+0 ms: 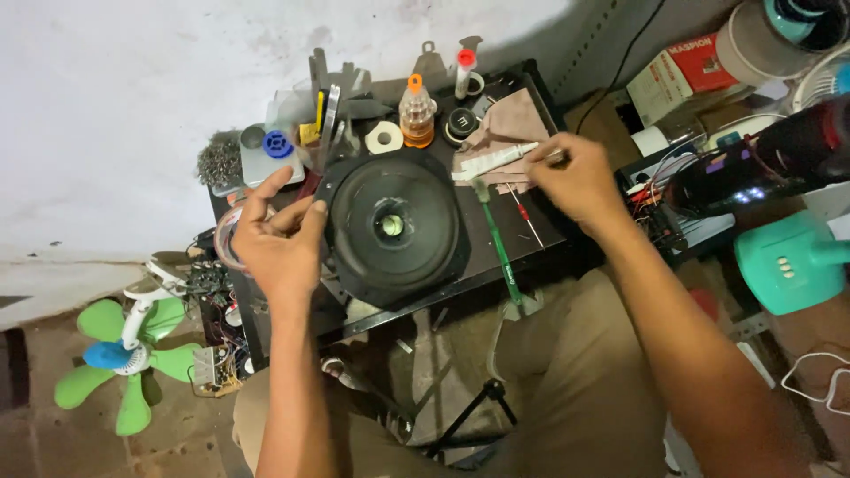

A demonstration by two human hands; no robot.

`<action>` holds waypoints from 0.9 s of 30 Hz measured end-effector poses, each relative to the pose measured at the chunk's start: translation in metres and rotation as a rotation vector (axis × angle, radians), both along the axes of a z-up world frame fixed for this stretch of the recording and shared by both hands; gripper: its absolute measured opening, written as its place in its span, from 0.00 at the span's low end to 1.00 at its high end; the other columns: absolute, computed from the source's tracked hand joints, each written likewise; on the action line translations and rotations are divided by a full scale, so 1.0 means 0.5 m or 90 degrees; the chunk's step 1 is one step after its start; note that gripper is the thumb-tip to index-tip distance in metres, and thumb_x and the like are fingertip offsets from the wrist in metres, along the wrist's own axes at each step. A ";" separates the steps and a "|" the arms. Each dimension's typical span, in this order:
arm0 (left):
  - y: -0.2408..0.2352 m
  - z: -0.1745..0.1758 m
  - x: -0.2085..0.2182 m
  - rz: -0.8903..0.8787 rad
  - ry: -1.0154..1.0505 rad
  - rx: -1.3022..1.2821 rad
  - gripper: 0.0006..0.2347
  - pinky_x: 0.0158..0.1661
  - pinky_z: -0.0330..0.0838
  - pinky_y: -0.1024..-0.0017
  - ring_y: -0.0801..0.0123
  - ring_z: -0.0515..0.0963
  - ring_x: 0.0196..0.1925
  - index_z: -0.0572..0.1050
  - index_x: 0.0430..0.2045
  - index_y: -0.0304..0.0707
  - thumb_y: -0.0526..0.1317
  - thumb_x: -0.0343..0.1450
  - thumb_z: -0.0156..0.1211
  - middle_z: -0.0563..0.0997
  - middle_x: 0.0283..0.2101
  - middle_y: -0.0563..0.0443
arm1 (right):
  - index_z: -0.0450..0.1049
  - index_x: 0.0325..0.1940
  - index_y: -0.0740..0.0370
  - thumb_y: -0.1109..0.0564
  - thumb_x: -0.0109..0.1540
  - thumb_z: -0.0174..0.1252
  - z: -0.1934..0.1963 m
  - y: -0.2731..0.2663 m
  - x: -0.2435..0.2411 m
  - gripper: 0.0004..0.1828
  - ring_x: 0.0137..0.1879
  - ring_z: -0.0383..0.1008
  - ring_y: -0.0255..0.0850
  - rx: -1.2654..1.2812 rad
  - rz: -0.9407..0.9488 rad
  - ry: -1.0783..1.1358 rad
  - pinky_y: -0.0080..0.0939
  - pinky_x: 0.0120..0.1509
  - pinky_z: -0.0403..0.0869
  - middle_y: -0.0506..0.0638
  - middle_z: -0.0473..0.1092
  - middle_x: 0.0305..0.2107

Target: The person works on a speaker cone, applying a substance to the central dust cap and smoothing it with fingers. They then use a lighter to heat the area and continue smoothing the material. The person repeats the heating and smoothing steps multiple times.

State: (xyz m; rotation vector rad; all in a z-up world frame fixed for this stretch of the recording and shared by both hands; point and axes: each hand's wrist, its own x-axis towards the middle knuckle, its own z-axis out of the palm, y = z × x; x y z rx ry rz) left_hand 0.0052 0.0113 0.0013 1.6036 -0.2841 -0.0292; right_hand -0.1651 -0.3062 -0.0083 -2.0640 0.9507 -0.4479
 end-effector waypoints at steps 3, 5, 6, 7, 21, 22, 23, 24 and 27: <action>0.002 -0.024 0.008 0.004 -0.004 0.005 0.21 0.37 0.80 0.75 0.73 0.83 0.34 0.76 0.56 0.41 0.26 0.67 0.65 0.85 0.33 0.41 | 0.83 0.35 0.52 0.60 0.55 0.70 -0.064 -0.011 0.026 0.06 0.44 0.80 0.50 -0.223 0.191 -0.021 0.44 0.48 0.76 0.50 0.77 0.31; 0.002 -0.029 0.011 0.001 -0.010 0.006 0.21 0.38 0.80 0.74 0.72 0.83 0.35 0.76 0.56 0.41 0.26 0.67 0.65 0.85 0.33 0.40 | 0.83 0.37 0.52 0.58 0.56 0.70 -0.065 0.009 0.050 0.06 0.44 0.80 0.52 -0.273 0.237 0.027 0.48 0.49 0.76 0.52 0.76 0.32; 0.003 -0.032 0.012 0.000 -0.014 0.005 0.21 0.38 0.80 0.74 0.72 0.84 0.35 0.76 0.56 0.40 0.26 0.68 0.65 0.85 0.34 0.39 | 0.83 0.39 0.52 0.56 0.56 0.69 -0.065 0.020 0.061 0.07 0.44 0.79 0.55 -0.324 0.285 0.077 0.52 0.51 0.77 0.54 0.76 0.32; 0.002 -0.035 0.012 -0.001 -0.014 0.007 0.21 0.38 0.80 0.74 0.72 0.84 0.35 0.76 0.56 0.40 0.26 0.68 0.65 0.85 0.34 0.39 | 0.83 0.39 0.52 0.56 0.56 0.69 -0.066 0.024 0.073 0.07 0.44 0.79 0.55 -0.322 0.284 0.076 0.52 0.51 0.77 0.54 0.76 0.32; -0.011 0.003 -0.008 -0.007 -0.003 -0.036 0.20 0.35 0.80 0.77 0.77 0.80 0.33 0.76 0.54 0.39 0.25 0.67 0.64 0.85 0.32 0.40 | 0.82 0.45 0.51 0.59 0.57 0.67 -0.101 0.020 0.164 0.13 0.56 0.77 0.54 -0.370 0.417 0.224 0.51 0.57 0.76 0.50 0.74 0.44; -0.009 -0.002 -0.005 -0.001 0.000 -0.037 0.20 0.35 0.80 0.77 0.77 0.80 0.33 0.76 0.54 0.39 0.25 0.67 0.64 0.85 0.32 0.40 | 0.82 0.45 0.51 0.59 0.57 0.67 -0.097 0.024 0.161 0.13 0.56 0.77 0.54 -0.371 0.423 0.225 0.51 0.57 0.76 0.50 0.74 0.44; -0.008 -0.006 -0.004 -0.010 0.002 -0.049 0.20 0.34 0.80 0.76 0.76 0.80 0.33 0.76 0.55 0.39 0.25 0.68 0.64 0.85 0.33 0.39 | 0.82 0.44 0.51 0.60 0.57 0.68 -0.093 0.027 0.157 0.12 0.53 0.77 0.56 -0.329 0.385 0.143 0.53 0.57 0.76 0.51 0.74 0.41; -0.008 -0.011 -0.002 -0.020 0.004 -0.061 0.20 0.34 0.81 0.75 0.75 0.81 0.33 0.75 0.55 0.39 0.25 0.68 0.63 0.86 0.33 0.38 | 0.82 0.43 0.51 0.61 0.57 0.69 -0.089 0.029 0.153 0.11 0.50 0.78 0.57 -0.286 0.346 0.063 0.55 0.56 0.75 0.52 0.74 0.38; -0.006 -0.001 -0.007 -0.020 0.001 -0.064 0.19 0.34 0.82 0.75 0.75 0.82 0.32 0.76 0.54 0.39 0.25 0.68 0.63 0.86 0.33 0.38 | 0.84 0.42 0.50 0.61 0.60 0.72 -0.060 0.048 0.138 0.09 0.49 0.80 0.56 -0.197 0.291 -0.069 0.48 0.53 0.76 0.52 0.78 0.35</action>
